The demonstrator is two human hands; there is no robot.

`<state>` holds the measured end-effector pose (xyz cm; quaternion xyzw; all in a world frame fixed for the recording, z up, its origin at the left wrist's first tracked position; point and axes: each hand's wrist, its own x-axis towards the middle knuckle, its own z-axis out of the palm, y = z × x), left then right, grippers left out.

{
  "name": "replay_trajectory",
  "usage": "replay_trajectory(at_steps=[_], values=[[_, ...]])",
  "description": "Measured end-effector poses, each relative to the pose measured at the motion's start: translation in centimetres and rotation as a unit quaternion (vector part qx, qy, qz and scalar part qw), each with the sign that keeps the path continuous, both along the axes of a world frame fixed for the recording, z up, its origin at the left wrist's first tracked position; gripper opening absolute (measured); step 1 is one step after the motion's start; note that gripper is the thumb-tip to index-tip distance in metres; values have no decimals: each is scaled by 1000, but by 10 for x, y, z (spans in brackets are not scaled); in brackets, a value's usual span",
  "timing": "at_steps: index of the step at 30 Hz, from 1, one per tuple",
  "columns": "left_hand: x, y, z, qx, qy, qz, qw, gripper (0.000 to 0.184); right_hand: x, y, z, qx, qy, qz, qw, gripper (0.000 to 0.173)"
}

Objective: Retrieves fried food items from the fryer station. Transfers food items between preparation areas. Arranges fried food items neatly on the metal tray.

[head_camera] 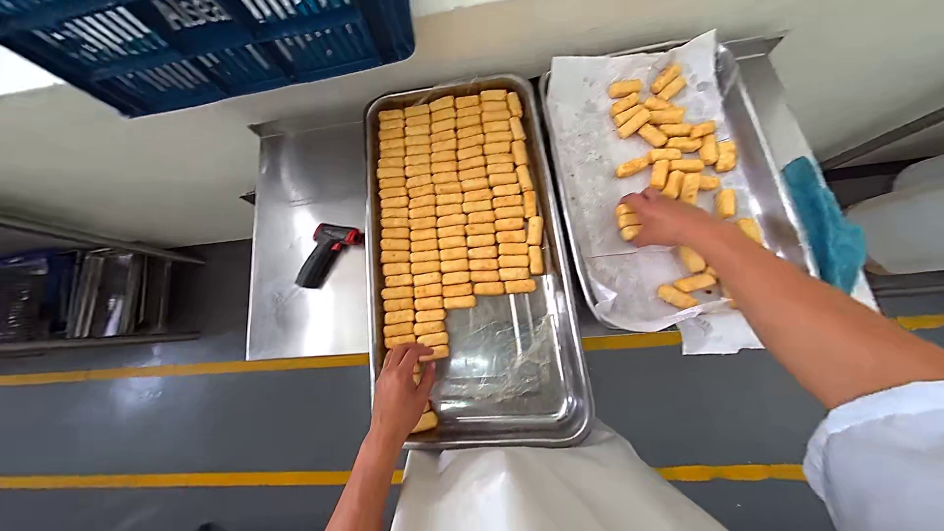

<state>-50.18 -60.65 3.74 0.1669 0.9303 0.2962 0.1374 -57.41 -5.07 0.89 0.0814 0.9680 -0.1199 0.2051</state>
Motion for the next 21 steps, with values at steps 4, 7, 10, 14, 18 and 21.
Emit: replay_trajectory(at_steps=[4,7,10,14,18,21], values=[[-16,-30,-1,35,10,34,999,22,32,-103,65,-129,54,-86,986,89],[-25,-46,-5,49,2,28,998,22,78,-240,75,-201,-24,-42,978,89],[-30,-53,-6,56,-8,-9,998,22,112,-356,40,-190,-89,27,977,84],[-30,-61,-6,69,-5,-65,995,22,140,-420,4,-221,-39,-13,974,79],[-21,-69,-11,80,-14,-115,990,21,162,-428,-7,-233,24,-92,968,74],[-8,-66,-17,64,-34,-171,983,24,163,-442,-16,-232,84,-96,964,64]])
